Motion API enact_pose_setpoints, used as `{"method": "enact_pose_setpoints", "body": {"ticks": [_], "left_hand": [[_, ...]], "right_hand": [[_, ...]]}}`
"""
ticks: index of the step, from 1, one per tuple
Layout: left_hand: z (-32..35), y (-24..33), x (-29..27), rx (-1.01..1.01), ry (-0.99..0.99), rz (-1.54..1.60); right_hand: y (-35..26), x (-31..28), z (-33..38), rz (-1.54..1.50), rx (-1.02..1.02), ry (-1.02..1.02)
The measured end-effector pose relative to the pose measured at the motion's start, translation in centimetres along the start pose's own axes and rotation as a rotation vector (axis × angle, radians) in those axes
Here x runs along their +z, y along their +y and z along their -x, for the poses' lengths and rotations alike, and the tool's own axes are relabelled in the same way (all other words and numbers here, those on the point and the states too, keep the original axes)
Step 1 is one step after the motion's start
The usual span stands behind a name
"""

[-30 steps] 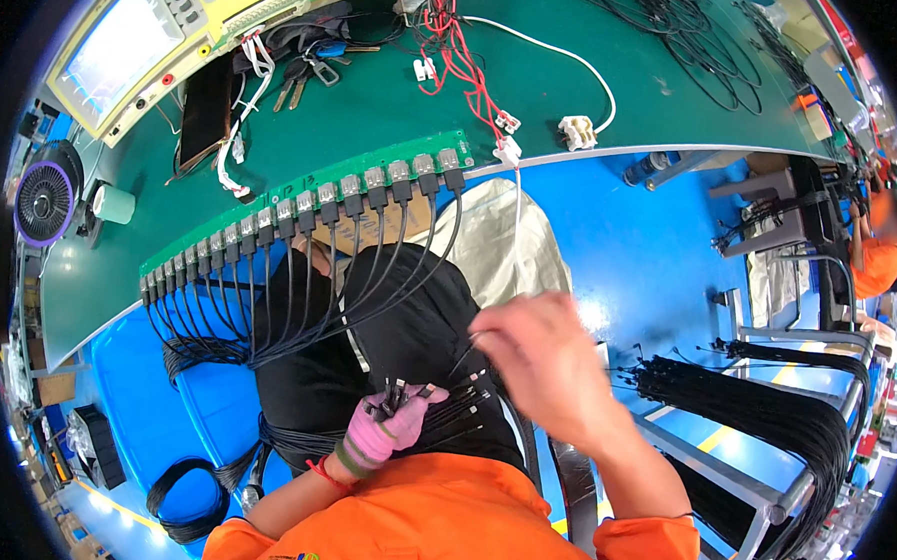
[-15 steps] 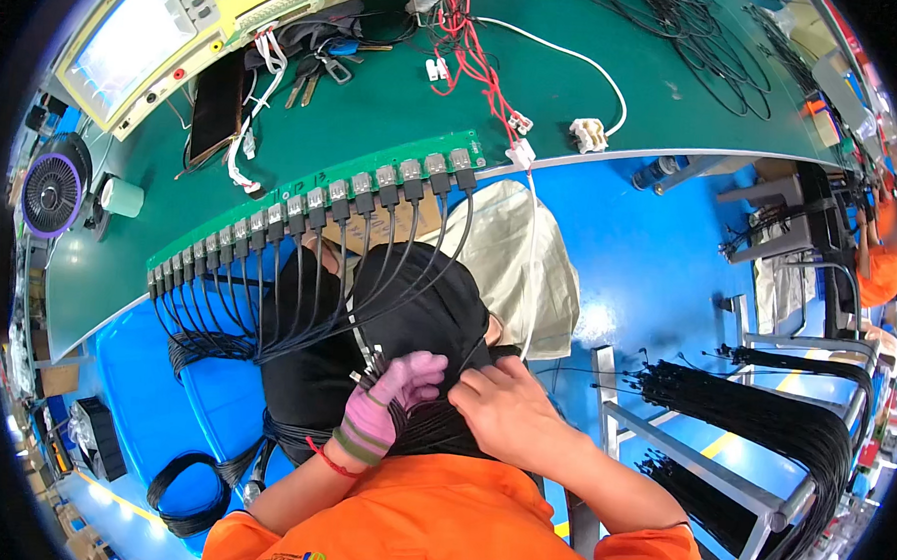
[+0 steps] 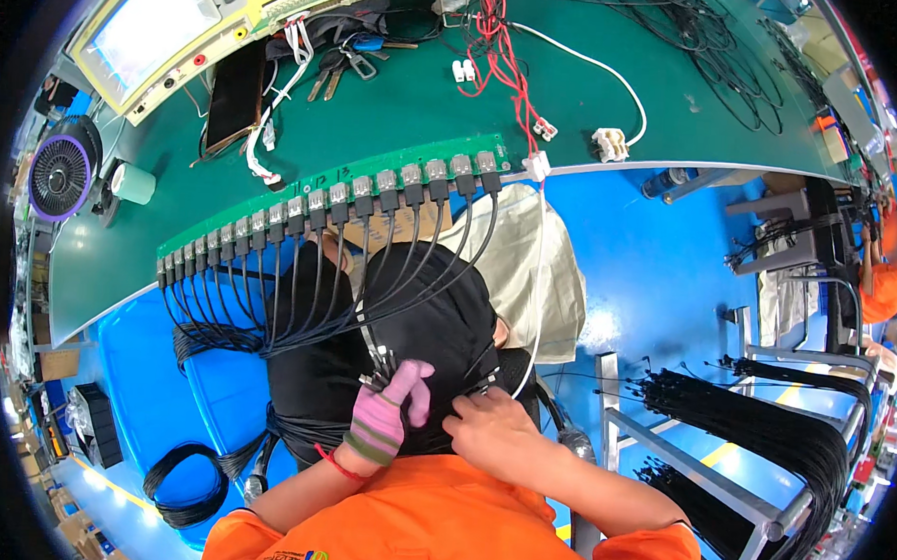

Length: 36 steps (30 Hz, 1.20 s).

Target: Testing individual connectors on wire harnesses using an electronic tester and sorting them.

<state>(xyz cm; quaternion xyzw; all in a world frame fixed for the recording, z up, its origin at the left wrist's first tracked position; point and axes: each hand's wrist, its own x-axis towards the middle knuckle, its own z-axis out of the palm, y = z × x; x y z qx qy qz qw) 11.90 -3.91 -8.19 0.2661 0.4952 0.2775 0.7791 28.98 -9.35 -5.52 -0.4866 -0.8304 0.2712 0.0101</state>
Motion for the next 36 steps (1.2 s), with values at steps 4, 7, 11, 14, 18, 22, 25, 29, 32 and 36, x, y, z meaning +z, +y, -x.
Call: {"method": "enact_pose_setpoints", "body": {"ticks": [4, 7, 11, 14, 18, 22, 25, 29, 32, 36], "left_hand": [[0.4, 0.6, 0.6, -0.188, -0.010, 0.040], [0.8, -0.6, 0.0, -0.121, -0.125, 0.148], [0.9, -2.2, -1.3, -0.106, -0.299, 0.436], [0.8, -2.6, -1.9, -0.082, -0.346, 0.508], [0.6, -2.1, -2.1, -0.114, -0.402, 0.439], [1.3, -1.5, -0.5, -0.049, -0.177, 0.197], [1.5, -2.0, -0.7, 0.054, -0.251, 0.132], [1.3, -1.2, -1.5, 0.012, -0.367, -0.001], [1.9, 0.8, -2.0, -0.139, -0.514, -0.167], [2.7, 2.4, -0.8, -0.079, -0.413, -0.249]], "right_hand": [[0.6, 0.8, 0.7, -0.045, 0.033, -0.018], [1.4, -1.4, 0.0, -0.145, 0.109, 0.208], [0.4, -3.7, -1.7, -0.621, 0.248, 0.513], [-0.7, -3.3, -1.9, -0.635, 0.227, 0.473], [-2.4, -2.4, -1.8, -0.592, 0.307, 0.390], [-2.8, -1.7, -2.6, -0.480, 0.465, 0.241], [-1.9, -1.0, -2.7, -0.546, 0.432, 0.244], [-0.6, -0.8, -2.9, -0.957, 0.452, 0.194], [0.1, -1.6, -2.5, -0.874, 0.489, 0.133], [0.1, -3.1, -2.0, -1.007, 0.523, 0.210]]}}
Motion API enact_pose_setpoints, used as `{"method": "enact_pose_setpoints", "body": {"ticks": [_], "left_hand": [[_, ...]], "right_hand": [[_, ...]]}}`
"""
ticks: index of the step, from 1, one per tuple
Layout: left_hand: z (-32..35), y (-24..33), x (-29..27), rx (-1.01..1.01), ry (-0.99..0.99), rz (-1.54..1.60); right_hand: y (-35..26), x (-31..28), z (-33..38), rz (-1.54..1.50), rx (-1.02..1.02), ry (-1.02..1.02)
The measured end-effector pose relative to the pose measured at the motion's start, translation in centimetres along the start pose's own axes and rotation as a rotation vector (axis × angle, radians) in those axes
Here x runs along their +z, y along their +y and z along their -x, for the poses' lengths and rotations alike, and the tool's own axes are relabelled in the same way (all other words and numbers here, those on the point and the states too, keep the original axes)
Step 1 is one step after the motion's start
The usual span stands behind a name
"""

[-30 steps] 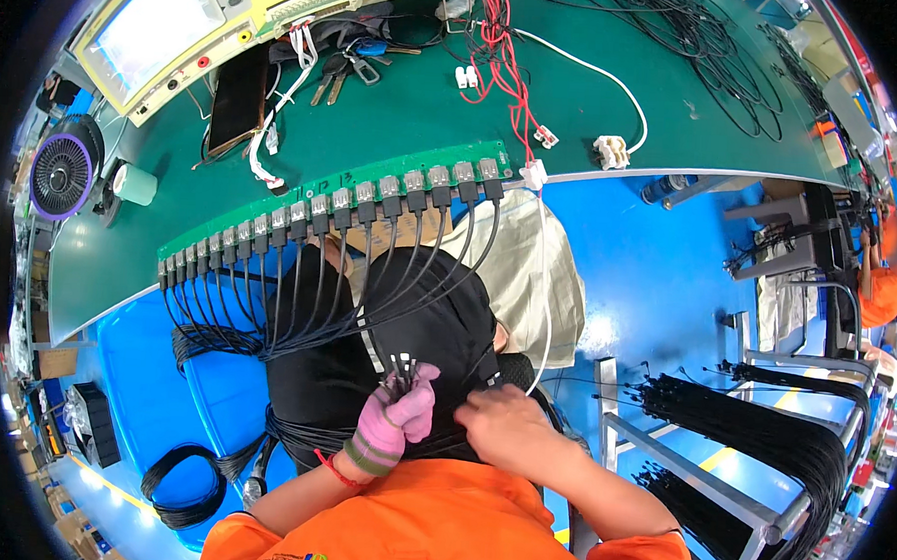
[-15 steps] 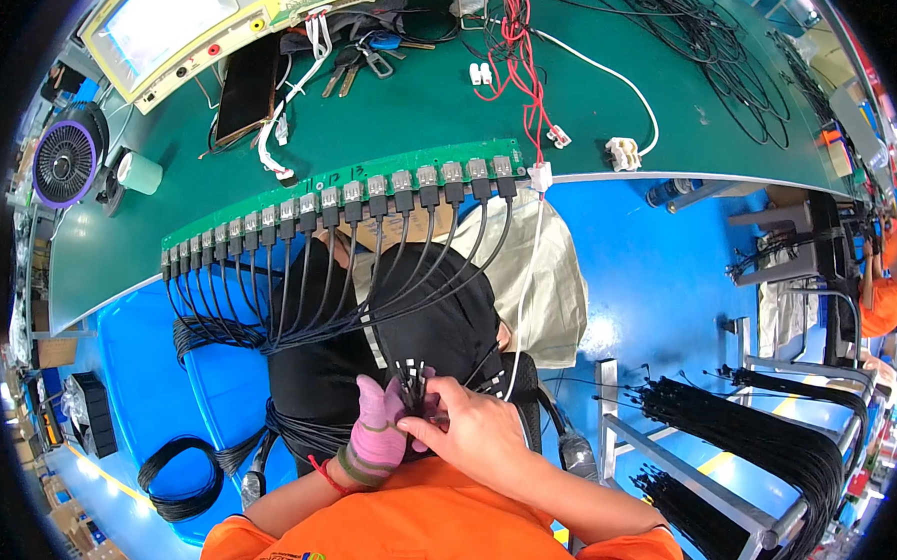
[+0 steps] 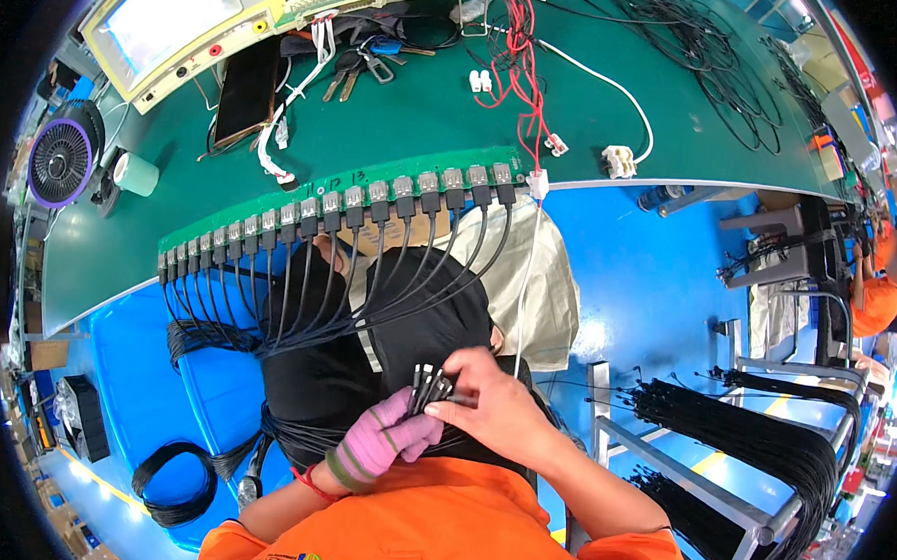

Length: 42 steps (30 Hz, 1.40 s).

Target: Testing individual connectors on wire harnesses using an electronic tester and sorting them.

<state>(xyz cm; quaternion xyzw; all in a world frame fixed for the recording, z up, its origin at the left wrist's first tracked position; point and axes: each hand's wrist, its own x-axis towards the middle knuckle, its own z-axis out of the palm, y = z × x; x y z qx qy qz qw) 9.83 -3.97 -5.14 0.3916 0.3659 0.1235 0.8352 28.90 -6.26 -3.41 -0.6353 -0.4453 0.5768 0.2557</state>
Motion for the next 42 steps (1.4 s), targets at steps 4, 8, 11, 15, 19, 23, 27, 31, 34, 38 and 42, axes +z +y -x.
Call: {"method": "enact_pose_setpoints", "body": {"ticks": [4, 8, 11, 15, 19, 23, 27, 31, 34, 38, 42], "left_hand": [[0.0, -0.3, 0.7, -0.059, 0.159, 0.303], [-0.6, 0.2, 1.0, 0.034, 0.308, 0.308], [-0.8, 0.4, 1.0, -0.014, 0.340, 0.284], [-0.8, 0.5, 1.4, -0.045, 0.398, 0.087], [-0.9, 0.4, 1.5, -0.014, 0.394, 0.112], [-1.1, -0.1, 1.4, -0.023, 0.400, 0.115], [-1.1, 0.1, 1.5, -0.052, 0.392, 0.130], [-1.0, -0.1, 1.5, -0.048, 0.384, 0.116], [-0.9, -0.1, 1.4, -0.065, 0.373, 0.126], [-0.8, 0.7, 1.8, -0.102, 0.338, 0.052], [-0.9, 0.0, 1.8, -0.217, 0.384, 0.033]], "right_hand": [[0.0, -0.7, 0.2, -0.081, -0.186, 0.121], [-1.8, -0.7, 0.8, 0.039, -0.187, 0.144], [-2.6, -1.2, 0.7, 0.235, -0.266, 0.158], [-2.0, -1.4, 0.6, 0.265, -0.386, 0.192], [-2.6, -2.4, 0.8, 0.351, -0.408, 0.177], [-2.8, -2.6, 1.2, 0.316, -0.299, 0.120], [-2.3, -2.8, 1.1, 0.414, -0.389, 0.095], [-2.6, -2.9, 1.2, 0.469, -0.386, 0.116], [-2.5, -3.0, 1.1, 0.461, -0.396, 0.101], [-2.9, -3.7, 0.8, 0.485, -0.461, 0.021], [-2.0, -2.9, 0.8, 0.376, -0.429, 0.023]]}}
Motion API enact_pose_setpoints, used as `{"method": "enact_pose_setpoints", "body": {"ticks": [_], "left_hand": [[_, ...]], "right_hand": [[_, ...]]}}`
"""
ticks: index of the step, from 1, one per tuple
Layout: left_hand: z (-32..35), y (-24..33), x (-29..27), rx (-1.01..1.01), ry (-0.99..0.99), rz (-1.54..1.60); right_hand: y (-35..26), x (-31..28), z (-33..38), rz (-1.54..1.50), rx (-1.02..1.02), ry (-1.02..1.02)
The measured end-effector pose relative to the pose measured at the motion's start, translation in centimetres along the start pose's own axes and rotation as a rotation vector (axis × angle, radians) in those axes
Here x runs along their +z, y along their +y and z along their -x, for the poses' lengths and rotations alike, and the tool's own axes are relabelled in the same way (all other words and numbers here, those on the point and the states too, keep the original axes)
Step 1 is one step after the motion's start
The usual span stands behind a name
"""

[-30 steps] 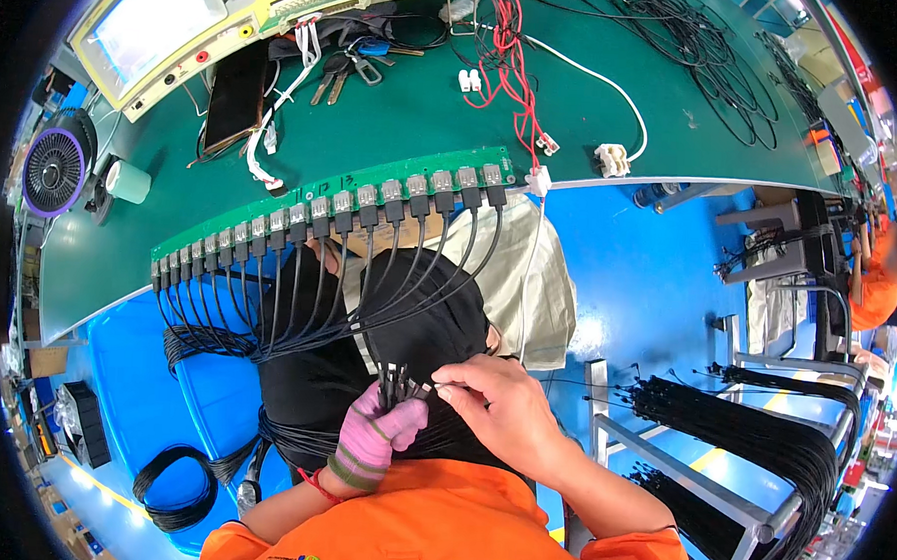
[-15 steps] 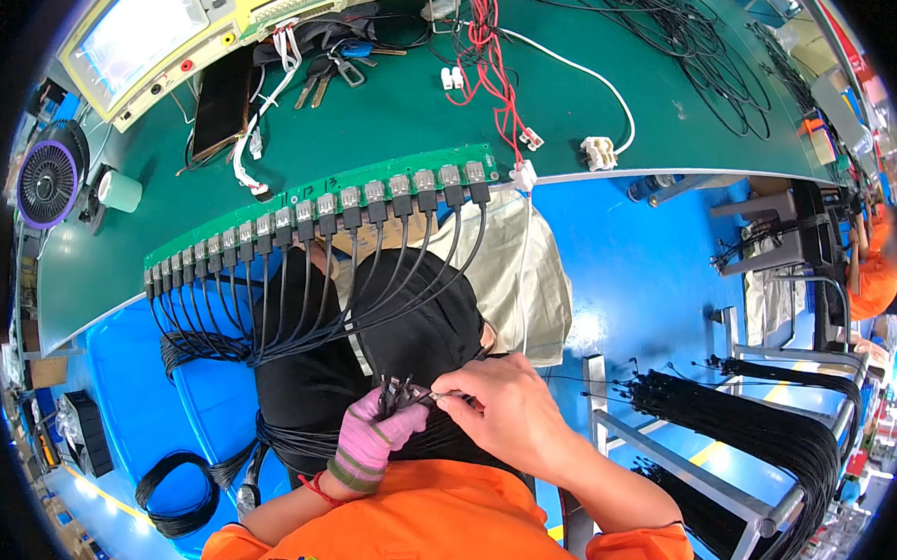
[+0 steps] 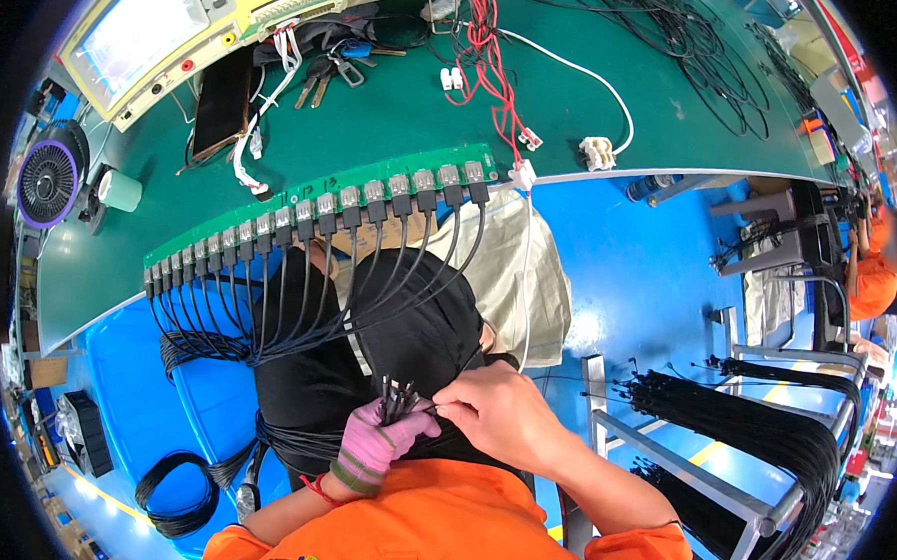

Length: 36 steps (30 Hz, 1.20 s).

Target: Testing individual connectors on wire harnesses using an electronic tester and sorting them.

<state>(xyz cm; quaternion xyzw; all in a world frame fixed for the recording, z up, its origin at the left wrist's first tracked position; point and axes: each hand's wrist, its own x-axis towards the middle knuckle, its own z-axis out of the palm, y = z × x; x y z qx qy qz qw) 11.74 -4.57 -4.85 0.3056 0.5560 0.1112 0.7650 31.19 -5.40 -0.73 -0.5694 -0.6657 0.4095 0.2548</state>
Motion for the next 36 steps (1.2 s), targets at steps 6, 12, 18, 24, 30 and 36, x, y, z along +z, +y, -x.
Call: {"method": "enact_pose_setpoints", "body": {"ticks": [6, 12, 18, 24, 30, 36], "left_hand": [[-0.9, 0.3, 0.2, 0.078, -0.070, -0.001], [-0.7, -0.4, 0.8, 0.175, -0.188, 0.104], [-0.5, -1.1, 0.5, 0.235, -0.200, 0.186], [-0.3, -1.0, 0.8, 0.262, -0.116, 0.136], [0.1, -0.8, 0.9, 0.235, -0.147, 0.187], [-0.1, -1.2, 0.6, 0.219, -0.141, 0.090]], "right_hand": [[-0.8, -2.8, 1.0, 0.027, 0.208, 0.275], [-0.6, 0.7, 0.6, -0.099, 0.198, 0.265], [-1.0, 1.2, 0.4, -0.057, 0.203, 0.185], [-1.0, 0.5, 0.6, -0.165, 0.291, 0.130], [-0.2, 0.0, 0.9, -0.131, 0.171, 0.090], [-0.4, -0.2, 0.8, -0.088, 0.224, 0.001]]}}
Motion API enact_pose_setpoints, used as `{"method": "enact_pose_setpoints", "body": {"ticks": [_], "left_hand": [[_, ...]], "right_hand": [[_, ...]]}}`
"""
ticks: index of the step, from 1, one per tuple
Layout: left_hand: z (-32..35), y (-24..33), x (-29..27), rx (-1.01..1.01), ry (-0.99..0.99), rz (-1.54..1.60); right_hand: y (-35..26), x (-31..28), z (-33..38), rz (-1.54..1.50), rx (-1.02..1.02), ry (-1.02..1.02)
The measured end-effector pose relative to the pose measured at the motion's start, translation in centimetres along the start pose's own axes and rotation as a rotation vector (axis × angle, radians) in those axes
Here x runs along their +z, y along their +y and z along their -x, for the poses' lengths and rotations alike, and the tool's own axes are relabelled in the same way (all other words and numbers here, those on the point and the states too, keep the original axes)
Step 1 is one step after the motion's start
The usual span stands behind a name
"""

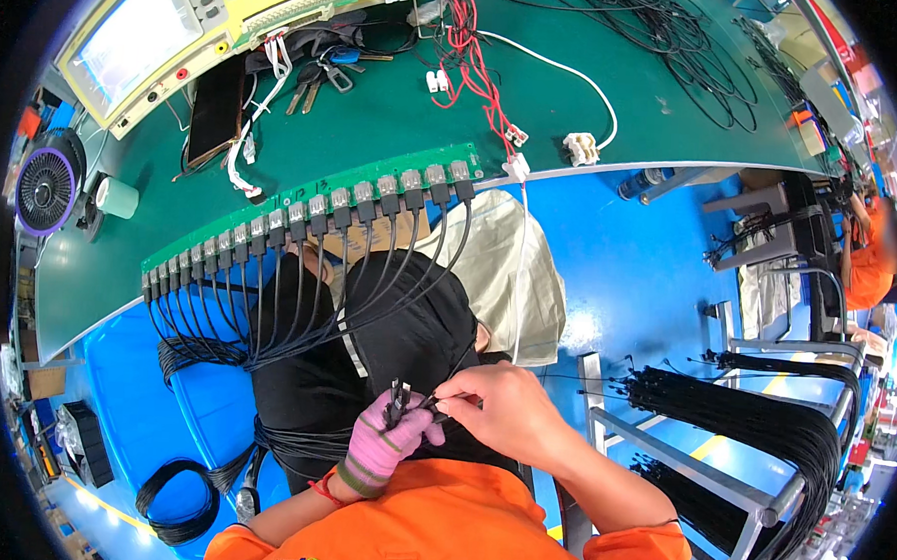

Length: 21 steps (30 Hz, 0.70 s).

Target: Testing individual connectors on wire harnesses using an electronic tester and sorting them.

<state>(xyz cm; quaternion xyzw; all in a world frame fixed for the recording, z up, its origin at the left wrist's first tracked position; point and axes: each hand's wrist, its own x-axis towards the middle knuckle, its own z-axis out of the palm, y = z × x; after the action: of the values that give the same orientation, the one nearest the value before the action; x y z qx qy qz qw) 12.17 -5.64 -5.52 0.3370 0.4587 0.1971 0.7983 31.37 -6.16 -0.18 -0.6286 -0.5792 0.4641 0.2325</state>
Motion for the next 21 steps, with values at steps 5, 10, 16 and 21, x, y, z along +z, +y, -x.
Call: {"method": "enact_pose_setpoints", "body": {"ticks": [5, 10, 16, 21], "left_hand": [[-0.2, -0.2, 0.0, -0.009, 0.000, -0.032], [0.2, -0.6, 0.0, -0.113, 0.012, 0.076], [0.0, 0.8, 0.5, -0.114, 0.045, 0.068], [-0.1, -0.2, 0.2, 0.064, -0.033, 0.023]], "right_hand": [[0.5, 0.0, 0.4, -0.088, 0.040, 0.003], [-1.2, -3.1, 1.0, -0.096, 0.113, 0.377], [-0.8, -1.4, 0.3, 0.099, -0.037, 0.069], [-0.7, -1.2, 0.2, 0.096, -0.048, 0.008]]}}
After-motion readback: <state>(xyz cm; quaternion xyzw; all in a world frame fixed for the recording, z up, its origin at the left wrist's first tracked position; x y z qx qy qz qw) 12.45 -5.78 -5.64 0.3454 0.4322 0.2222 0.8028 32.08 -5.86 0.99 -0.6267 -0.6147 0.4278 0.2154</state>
